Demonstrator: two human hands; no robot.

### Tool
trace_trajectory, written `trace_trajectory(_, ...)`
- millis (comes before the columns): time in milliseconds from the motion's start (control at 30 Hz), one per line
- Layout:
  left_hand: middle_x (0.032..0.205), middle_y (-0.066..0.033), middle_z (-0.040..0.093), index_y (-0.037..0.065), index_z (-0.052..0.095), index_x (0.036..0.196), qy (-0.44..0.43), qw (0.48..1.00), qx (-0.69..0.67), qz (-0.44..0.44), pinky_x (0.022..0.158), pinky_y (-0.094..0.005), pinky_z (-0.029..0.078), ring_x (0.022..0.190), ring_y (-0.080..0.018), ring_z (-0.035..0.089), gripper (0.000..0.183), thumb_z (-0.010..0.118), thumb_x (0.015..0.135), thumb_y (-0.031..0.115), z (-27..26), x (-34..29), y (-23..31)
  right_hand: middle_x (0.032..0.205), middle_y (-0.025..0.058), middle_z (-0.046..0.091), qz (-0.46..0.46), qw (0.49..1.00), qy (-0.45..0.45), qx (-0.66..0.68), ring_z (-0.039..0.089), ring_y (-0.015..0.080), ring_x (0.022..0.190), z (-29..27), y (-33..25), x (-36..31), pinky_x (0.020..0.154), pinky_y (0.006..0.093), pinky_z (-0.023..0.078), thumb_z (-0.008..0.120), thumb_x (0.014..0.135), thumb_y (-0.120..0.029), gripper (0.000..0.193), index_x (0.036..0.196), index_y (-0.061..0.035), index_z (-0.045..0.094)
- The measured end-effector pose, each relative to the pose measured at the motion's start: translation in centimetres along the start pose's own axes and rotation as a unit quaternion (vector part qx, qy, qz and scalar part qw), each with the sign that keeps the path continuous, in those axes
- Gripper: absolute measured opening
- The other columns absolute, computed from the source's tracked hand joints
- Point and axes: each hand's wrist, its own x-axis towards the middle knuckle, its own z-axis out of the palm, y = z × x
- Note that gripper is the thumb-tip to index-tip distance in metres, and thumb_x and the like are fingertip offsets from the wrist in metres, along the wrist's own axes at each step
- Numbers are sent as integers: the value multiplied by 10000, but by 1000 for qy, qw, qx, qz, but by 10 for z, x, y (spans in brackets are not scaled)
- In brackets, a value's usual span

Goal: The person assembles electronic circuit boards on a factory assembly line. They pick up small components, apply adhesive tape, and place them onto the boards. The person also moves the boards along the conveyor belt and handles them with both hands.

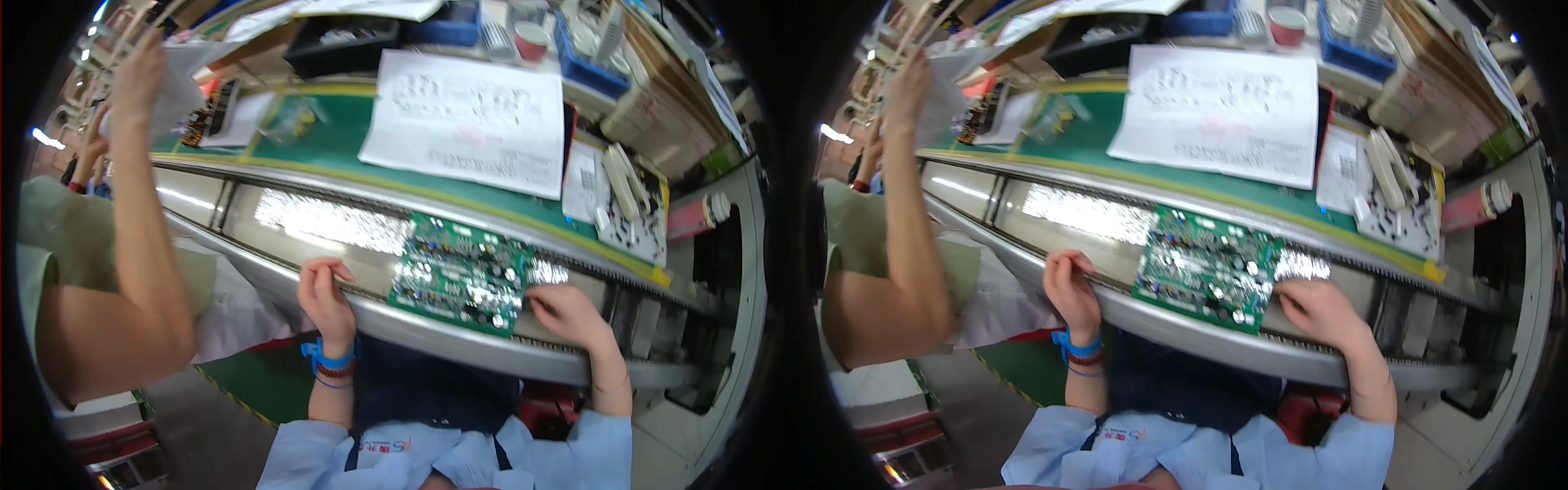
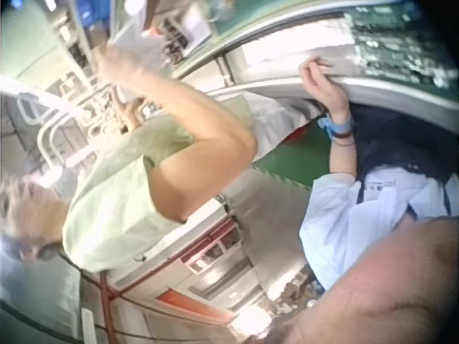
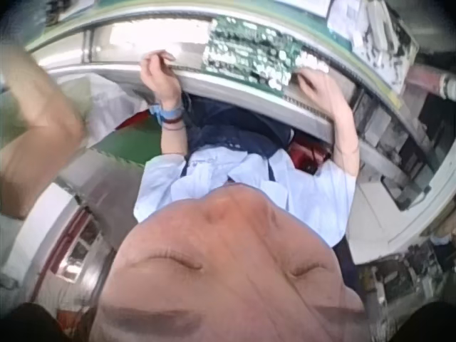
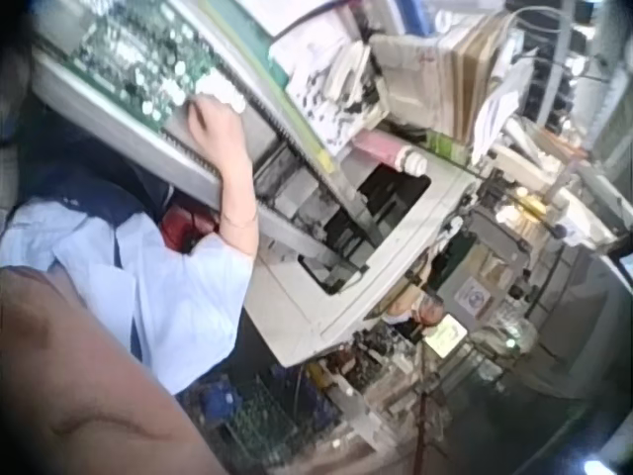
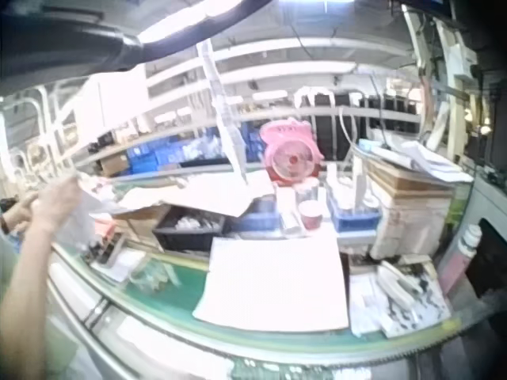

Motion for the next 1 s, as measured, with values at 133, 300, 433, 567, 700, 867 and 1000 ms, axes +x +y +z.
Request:
trace_trajectory(133, 727, -76, 520, -22, 535, 928, -1, 1000, 0, -8, 717, -267, 397, 706, -138, 483, 189, 395, 936, 104, -1, 1, -2, 834, 173, 634, 13, 1000, 5, -19, 617, 346, 761, -1, 2, 2, 676, 400, 498, 570, 798, -47, 141, 922, -8, 624)
trace_trajectory(300, 733, -75, 529, -34, 540, 936, -21, 1000, 5, 3, 731, -267, 401, 716, -140, 497, 192, 392, 936, 88, -1, 2, -2, 843, 160, 636, 27, 999, -2, -26, 620, 326, 761, -3, 2, 2, 674, 382, 496, 567, 808, -43, 148, 940, -1, 620)
trace_trajectory(433, 739, -72, 550, -45, 550, 934, -32, 999, -5, 13, 710, -251, 400, 702, -125, 524, 189, 401, 934, 71, 0, 3, -2, 858, 160, 640, 43, 999, -5, -18, 616, 320, 760, -2, 1, 2, 667, 371, 490, 562, 821, -48, 149, 948, -1, 622)
trace_trajectory(567, 742, -75, 555, -44, 555, 933, -40, 999, 1, 11, 714, -252, 402, 713, -127, 524, 191, 409, 929, 80, -1, 3, -1, 869, 154, 642, 62, 998, -12, -24, 612, 313, 764, -3, 0, 3, 677, 363, 482, 568, 825, -51, 163, 969, 1, 625)
trace_trajectory(700, 743, -78, 557, -41, 560, 932, -41, 999, 10, 10, 713, -250, 402, 718, -131, 522, 195, 415, 925, 90, -3, 2, -1, 837, 141, 625, 62, 998, -9, -30, 596, 284, 735, 1, 2, 2, 657, 352, 470, 567, 826, -39, 157, 968, 3, 622)
trace_trajectory(867, 728, -70, 567, -33, 571, 929, -38, 999, 4, 20, 680, -233, 389, 685, -112, 537, 190, 409, 931, 67, -4, 0, 1, 834, 138, 620, 79, 996, -13, -34, 594, 273, 723, 3, 0, 3, 635, 341, 468, 568, 830, -40, 147, 959, 3, 624)
trace_trajectory(1000, 744, -83, 544, -45, 554, 933, -51, 999, 10, 7, 741, -270, 409, 734, -147, 513, 196, 420, 924, 97, 0, 1, -1, 866, 151, 629, 102, 994, -25, -24, 603, 296, 744, -2, 0, 3, 679, 362, 478, 566, 834, -57, 143, 952, -4, 627)
